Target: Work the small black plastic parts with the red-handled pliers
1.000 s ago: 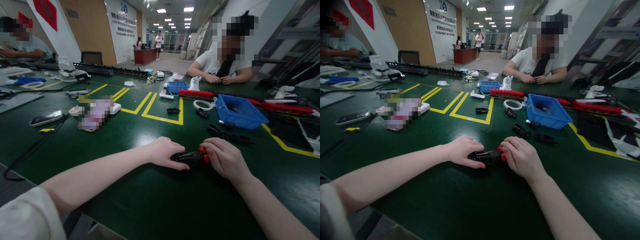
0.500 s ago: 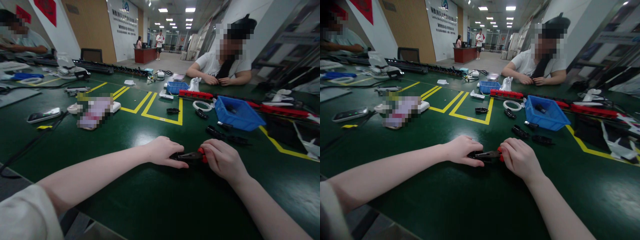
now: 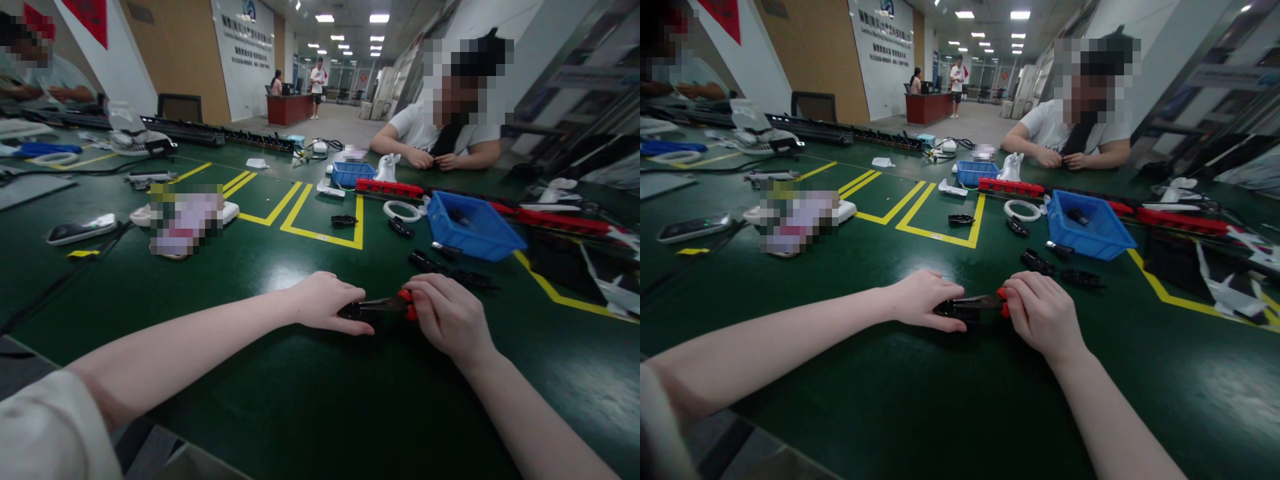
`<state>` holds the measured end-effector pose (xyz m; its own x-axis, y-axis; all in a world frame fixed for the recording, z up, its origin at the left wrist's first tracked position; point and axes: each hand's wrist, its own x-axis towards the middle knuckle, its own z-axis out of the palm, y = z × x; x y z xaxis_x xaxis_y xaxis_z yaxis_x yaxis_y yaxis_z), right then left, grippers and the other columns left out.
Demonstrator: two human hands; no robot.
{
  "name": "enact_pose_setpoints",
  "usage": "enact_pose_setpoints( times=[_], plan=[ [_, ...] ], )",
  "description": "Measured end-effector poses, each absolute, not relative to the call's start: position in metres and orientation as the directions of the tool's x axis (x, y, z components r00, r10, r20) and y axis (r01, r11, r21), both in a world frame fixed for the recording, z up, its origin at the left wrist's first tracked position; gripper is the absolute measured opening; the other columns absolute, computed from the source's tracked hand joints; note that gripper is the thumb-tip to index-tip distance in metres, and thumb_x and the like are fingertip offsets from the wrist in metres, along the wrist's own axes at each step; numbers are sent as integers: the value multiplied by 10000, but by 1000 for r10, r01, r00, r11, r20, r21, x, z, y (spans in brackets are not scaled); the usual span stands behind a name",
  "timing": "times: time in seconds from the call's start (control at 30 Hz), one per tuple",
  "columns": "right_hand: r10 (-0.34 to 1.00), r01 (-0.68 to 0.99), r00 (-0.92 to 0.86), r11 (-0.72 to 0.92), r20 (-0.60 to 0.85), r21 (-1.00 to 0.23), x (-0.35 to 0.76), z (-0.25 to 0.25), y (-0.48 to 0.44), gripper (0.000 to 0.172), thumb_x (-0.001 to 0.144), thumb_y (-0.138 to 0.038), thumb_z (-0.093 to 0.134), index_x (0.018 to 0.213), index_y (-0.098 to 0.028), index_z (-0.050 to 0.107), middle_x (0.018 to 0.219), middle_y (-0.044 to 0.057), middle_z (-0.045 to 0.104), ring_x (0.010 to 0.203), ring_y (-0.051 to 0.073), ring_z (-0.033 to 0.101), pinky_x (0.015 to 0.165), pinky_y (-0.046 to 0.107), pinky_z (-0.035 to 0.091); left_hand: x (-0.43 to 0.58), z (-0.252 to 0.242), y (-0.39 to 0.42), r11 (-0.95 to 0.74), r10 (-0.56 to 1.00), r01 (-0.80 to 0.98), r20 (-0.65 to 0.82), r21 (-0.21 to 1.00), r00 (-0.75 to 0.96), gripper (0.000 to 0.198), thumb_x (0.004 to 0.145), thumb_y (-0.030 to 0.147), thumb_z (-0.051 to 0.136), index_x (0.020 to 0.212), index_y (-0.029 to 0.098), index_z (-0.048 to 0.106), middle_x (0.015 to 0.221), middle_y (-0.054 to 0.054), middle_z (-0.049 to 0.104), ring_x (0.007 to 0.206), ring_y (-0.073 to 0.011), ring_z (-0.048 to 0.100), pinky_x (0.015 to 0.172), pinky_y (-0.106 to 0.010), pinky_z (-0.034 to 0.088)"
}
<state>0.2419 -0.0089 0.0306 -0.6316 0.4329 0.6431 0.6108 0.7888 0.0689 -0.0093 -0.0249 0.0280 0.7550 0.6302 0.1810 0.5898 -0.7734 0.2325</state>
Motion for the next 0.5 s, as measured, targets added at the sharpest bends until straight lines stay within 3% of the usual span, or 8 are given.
enact_pose_setpoints(
  times=[0.5],
  plan=[
    [435, 577, -666, 815, 606, 49, 240, 34, -12, 181, 894, -171, 443, 848, -190, 617, 856, 84, 652, 756, 199, 616, 668, 340, 504, -9, 25, -24, -770, 633, 588, 183, 247, 752, 512, 899, 682, 424, 831, 190, 550, 720, -3, 630, 574, -147, 554, 561, -273, 329]
  ],
)
